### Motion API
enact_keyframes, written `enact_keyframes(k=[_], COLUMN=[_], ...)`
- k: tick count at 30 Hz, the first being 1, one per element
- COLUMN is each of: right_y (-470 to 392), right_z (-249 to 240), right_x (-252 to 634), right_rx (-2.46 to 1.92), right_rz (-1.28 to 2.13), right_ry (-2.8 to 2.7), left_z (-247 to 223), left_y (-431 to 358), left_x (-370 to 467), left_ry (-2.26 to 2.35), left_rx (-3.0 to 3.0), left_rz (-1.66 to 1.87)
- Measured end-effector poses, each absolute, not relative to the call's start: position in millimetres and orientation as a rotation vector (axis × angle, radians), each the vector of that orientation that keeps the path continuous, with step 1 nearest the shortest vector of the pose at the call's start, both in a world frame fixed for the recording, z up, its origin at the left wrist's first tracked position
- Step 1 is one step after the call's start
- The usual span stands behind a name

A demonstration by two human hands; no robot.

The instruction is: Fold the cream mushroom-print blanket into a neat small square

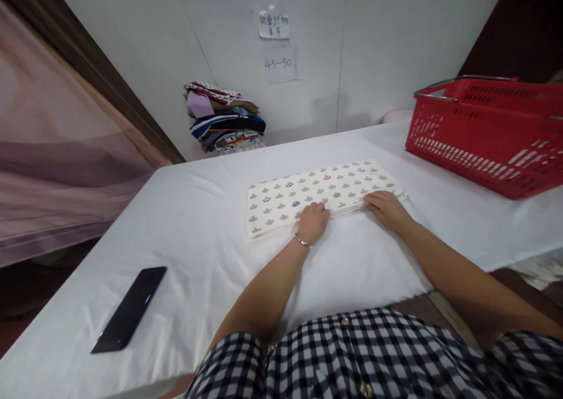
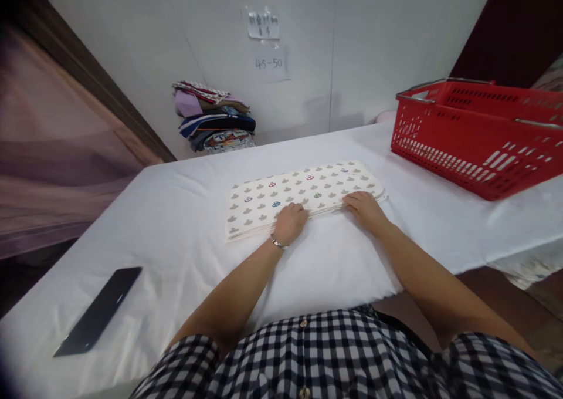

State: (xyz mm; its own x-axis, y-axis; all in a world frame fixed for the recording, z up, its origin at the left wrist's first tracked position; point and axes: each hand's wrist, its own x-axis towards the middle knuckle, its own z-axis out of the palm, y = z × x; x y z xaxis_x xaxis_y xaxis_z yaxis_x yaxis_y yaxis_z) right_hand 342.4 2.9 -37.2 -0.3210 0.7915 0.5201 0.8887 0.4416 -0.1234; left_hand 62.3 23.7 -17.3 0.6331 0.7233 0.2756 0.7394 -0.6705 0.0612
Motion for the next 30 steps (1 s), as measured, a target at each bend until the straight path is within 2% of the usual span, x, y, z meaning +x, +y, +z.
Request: enact_keyframes(k=[11, 20, 30], right_y=[1, 3, 0], right_z=[-35, -41, -40], right_x=[354, 359, 406], right_rx=[-1.483, -1.490, -1.652], right_rz=[-0.380, -0.293, -0.357], right_ry=[-2.142, -2.145, -2.150], left_z=[-16, -14, -16], left_y=[24, 21, 22], left_x=[61, 61, 62], left_ry=[-1.218, -1.216, -1.205], left_rx=[-2.746, -2.757, -2.757], left_rz=[-0.362, -0.427, -0.387])
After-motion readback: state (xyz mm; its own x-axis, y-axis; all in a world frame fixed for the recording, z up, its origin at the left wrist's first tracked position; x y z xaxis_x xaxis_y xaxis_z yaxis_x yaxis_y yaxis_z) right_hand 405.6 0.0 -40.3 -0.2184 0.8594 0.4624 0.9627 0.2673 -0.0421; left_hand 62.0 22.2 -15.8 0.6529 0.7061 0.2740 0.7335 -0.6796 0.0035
